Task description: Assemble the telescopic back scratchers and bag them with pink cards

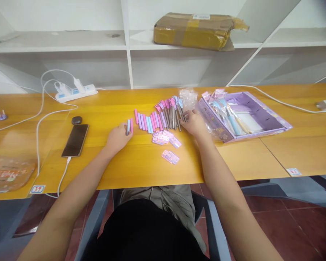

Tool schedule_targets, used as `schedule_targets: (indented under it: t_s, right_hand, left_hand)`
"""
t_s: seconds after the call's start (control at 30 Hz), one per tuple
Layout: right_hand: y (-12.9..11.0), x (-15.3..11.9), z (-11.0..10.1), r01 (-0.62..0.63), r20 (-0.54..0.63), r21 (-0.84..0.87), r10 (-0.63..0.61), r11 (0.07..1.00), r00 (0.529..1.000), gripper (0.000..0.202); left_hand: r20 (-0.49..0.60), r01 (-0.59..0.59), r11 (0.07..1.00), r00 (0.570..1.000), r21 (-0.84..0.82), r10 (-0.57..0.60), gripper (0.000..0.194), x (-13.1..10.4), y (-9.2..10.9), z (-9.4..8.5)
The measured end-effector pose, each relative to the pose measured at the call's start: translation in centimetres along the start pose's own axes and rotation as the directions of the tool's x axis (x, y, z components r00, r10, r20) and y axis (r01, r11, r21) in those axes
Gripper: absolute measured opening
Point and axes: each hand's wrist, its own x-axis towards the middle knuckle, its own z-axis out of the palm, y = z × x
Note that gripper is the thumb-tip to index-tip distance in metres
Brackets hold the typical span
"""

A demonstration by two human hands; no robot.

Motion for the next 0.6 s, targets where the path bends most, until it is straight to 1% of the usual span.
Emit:
schedule_targets:
  t_s: [0.1,0.23,0.4,0.5,0.6]
  right_hand:
    - [-0.4,0.1,0.2,0.002,-0.031,-0.039,-0.003,0.999,1.000,0.042]
    - [-1.0,0.4,0.5,-0.045,-0.051,-0.093,0.040,0.995,0.998,0.046]
    - [-0.8,0.6,0.5,-0.067,0.014,-0.123,0.069,0.990,0.997,0.044]
    - [-0.4,0.6,0.5,-0.086,-0.001,-0.099,0.086,0.991,0.996,0.037]
    - [-0.2,0.6,0.3,-0.099,-0.064,-0.015,0.098,0.995,0.993,0.026]
  left_hand:
    - [-0.005,-0.006,1.000,1.000,-0.015,0.005,0.040,0.0,-0.1,0.0]
    - [0.003,0.007,0.998,1.000,-0.068,-0.007,0.038,0.1,-0.3,-0.1]
    - [-0.020,0.002,0.984,1.000,-0.176,-0.006,0.043,0.1,-0.7,0.1]
    - [-0.030,0.006,0.972,0.999,-0.235,-0.013,0.045,0.1,-0.8,0.2]
    - [-0.043,0.031,0.954,0.998,-0.297,-0.046,0.048,0.2,-1.1,0.3]
